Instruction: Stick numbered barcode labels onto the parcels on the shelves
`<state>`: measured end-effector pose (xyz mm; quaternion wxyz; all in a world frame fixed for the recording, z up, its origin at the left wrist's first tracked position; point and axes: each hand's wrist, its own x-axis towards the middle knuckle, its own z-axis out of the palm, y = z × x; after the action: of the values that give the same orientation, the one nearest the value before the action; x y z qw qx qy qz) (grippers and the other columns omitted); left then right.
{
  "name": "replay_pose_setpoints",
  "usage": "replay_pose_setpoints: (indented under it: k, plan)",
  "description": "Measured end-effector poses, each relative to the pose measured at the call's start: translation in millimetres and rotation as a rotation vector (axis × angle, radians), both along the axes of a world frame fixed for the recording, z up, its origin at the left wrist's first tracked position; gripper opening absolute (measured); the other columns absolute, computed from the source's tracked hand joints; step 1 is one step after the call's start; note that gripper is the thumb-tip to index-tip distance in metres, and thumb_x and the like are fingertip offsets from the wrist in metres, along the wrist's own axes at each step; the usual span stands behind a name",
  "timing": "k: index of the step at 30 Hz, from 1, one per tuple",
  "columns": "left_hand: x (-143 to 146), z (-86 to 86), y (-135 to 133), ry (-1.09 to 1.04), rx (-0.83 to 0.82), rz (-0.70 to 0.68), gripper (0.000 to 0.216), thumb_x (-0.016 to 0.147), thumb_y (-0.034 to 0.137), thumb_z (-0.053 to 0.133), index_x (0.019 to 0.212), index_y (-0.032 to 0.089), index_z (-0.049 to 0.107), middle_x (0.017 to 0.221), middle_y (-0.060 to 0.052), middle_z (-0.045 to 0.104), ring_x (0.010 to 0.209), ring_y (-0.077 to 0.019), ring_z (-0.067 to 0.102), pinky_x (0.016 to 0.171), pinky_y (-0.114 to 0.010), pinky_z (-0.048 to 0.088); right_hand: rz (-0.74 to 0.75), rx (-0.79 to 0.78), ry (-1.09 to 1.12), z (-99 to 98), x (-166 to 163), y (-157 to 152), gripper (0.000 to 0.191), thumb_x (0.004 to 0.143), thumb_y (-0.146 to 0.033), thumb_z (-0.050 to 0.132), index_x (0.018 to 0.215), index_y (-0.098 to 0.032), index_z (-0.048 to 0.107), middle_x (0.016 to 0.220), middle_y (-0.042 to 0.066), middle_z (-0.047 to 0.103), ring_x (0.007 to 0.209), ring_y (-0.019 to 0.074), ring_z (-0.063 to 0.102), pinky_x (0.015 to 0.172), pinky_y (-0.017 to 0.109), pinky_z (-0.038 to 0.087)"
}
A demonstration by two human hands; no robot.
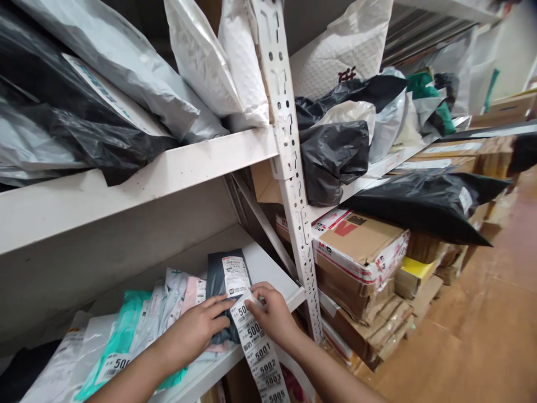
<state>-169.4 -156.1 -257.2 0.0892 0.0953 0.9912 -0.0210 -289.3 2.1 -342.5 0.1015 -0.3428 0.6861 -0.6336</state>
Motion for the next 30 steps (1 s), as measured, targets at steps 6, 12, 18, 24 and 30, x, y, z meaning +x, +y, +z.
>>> replay_pose_setpoints:
  k: [6,12,18,24,30]
  plan:
    - [5.7,17.0,14.4,0.004,0.181,0.112,0.036,0.075,0.005,0.042,0.098,0.025,0.061,0.136,-0.001,0.045,0.126,-0.0214,0.039,0.107,-0.038,0.035,0.089,-0.136,-0.254,-14.9,7.9,-16.4,0.016,0.072,-0.033,0.056,0.073,-0.018,0.053,0.071,0.003,0.058,0.067,0.0169,0.053,0.062,0.028,0.041]
    - [-1.7,13.9,14.8,0.039,0.293,0.234,0.023,0.091,0.041,0.039,0.089,0.022,0.052,0.119,-0.006,0.053,0.115,-0.0228,0.044,0.099,-0.038,0.037,0.125,-0.21,-0.313,-19.6,6.7,-18.1,0.028,0.071,-0.044,0.058,0.079,-0.018,0.053,0.08,0.005,0.061,0.076,0.0192,0.055,0.068,0.03,0.044]
    - [-13.5,2.6,6.2,0.114,0.612,0.422,0.025,0.087,0.047,0.044,0.091,0.022,0.045,0.095,-0.001,0.058,0.095,-0.0176,0.053,0.089,-0.031,0.039,0.19,-0.191,-0.335,-12.7,11.0,-16.5,0.032,0.068,-0.049,0.061,0.071,-0.018,0.052,0.068,0.001,0.052,0.064,0.0148,0.047,0.058,0.026,0.038]
    - [-22.9,-1.4,0.2,0.074,0.627,0.413,0.025,0.082,0.043,0.051,0.079,0.018,0.056,0.083,0.0,0.06,0.085,-0.0172,0.054,0.079,-0.028,0.038,0.133,-0.187,-0.278,-12.6,13.4,-19.0,0.033,0.068,-0.049,0.06,0.063,-0.018,0.052,0.072,0.002,0.048,0.067,0.0144,0.044,0.061,0.027,0.037]
    - [-19.9,-2.4,-2.0,0.069,0.645,0.391,0.026,0.082,0.045,0.053,0.082,0.019,0.056,0.087,0.0,0.062,0.088,-0.0169,0.056,0.081,-0.027,0.04,0.046,-0.208,-0.223,-14.6,19.9,-22.8,0.039,0.072,-0.052,0.057,0.055,-0.018,0.045,0.071,0.002,0.046,0.068,0.015,0.045,0.065,0.028,0.037]
